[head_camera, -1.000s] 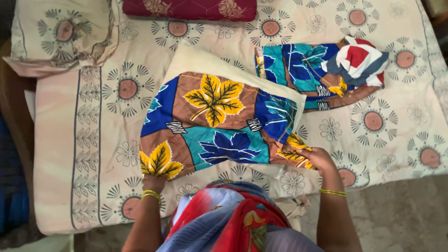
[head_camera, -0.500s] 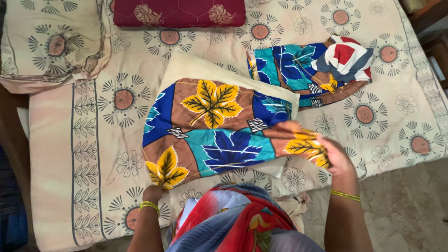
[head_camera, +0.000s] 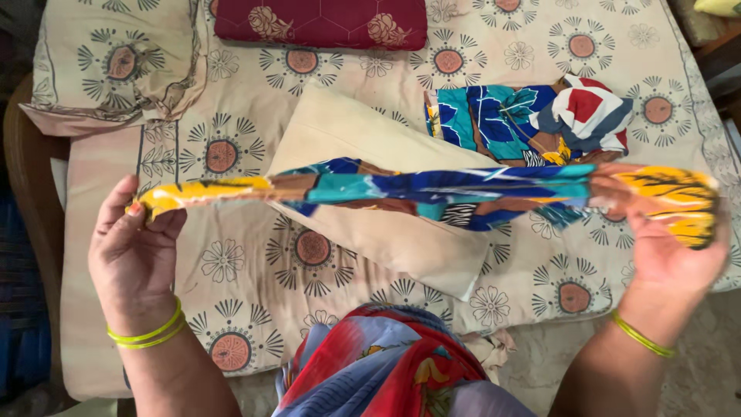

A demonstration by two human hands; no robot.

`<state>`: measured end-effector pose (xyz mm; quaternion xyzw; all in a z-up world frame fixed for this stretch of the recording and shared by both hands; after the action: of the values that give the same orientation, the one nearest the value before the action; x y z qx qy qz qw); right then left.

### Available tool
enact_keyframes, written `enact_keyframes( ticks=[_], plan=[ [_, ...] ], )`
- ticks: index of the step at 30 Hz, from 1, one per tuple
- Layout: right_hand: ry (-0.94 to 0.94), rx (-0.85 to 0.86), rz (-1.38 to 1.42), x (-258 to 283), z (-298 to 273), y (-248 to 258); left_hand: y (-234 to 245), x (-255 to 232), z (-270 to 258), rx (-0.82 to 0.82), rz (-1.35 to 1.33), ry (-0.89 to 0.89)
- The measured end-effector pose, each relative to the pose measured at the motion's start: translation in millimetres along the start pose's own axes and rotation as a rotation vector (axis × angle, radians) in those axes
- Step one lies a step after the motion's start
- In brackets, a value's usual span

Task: The person places pillowcases onto pillows on a bed by hand, smoothing the fabric and folding the edges to secure them.

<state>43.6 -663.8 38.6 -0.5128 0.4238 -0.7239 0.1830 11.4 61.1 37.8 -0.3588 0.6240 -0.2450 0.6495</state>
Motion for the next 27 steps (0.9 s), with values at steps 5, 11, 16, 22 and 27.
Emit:
enact_keyframes(
  ticks=[5,11,16,22,27],
  plan=[
    [0.234,0.174,-0.532,28.1,18.8,-3.1,-38.2,-5.0,-0.9,0.017,0.186,-0.042],
    [0.107,0.285,-0.495,30.4,64.9,37.4,-39.1,0.9,24.6,-0.112,0.464,-0.074],
    [-0.182,0.167,-0.557,-34.9,126.0,-8.7,3.9,18.7,118.6,-0.275,0.626,0.122],
    [0.053,0.112,-0.547,-57.6,138.7,-56.3,-5.5,1.9,137.1,-0.339,0.963,-0.253],
    [0.053,0.249,-0.432,-41.2,104.8,-76.7,-37.5,-4.9,98.3,-0.269,1.009,-0.636]
  ],
)
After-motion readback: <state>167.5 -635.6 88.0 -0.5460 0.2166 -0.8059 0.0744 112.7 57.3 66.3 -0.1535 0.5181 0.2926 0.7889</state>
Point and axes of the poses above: each hand's wrist, its own z-axis towards the middle knuckle, its own y-axis out of the back of the hand, x = y × z, the point moved 2 cm from there along z, towards the middle knuckle, and after that the axes turned 8 degrees about y, right-handed, at the moved point
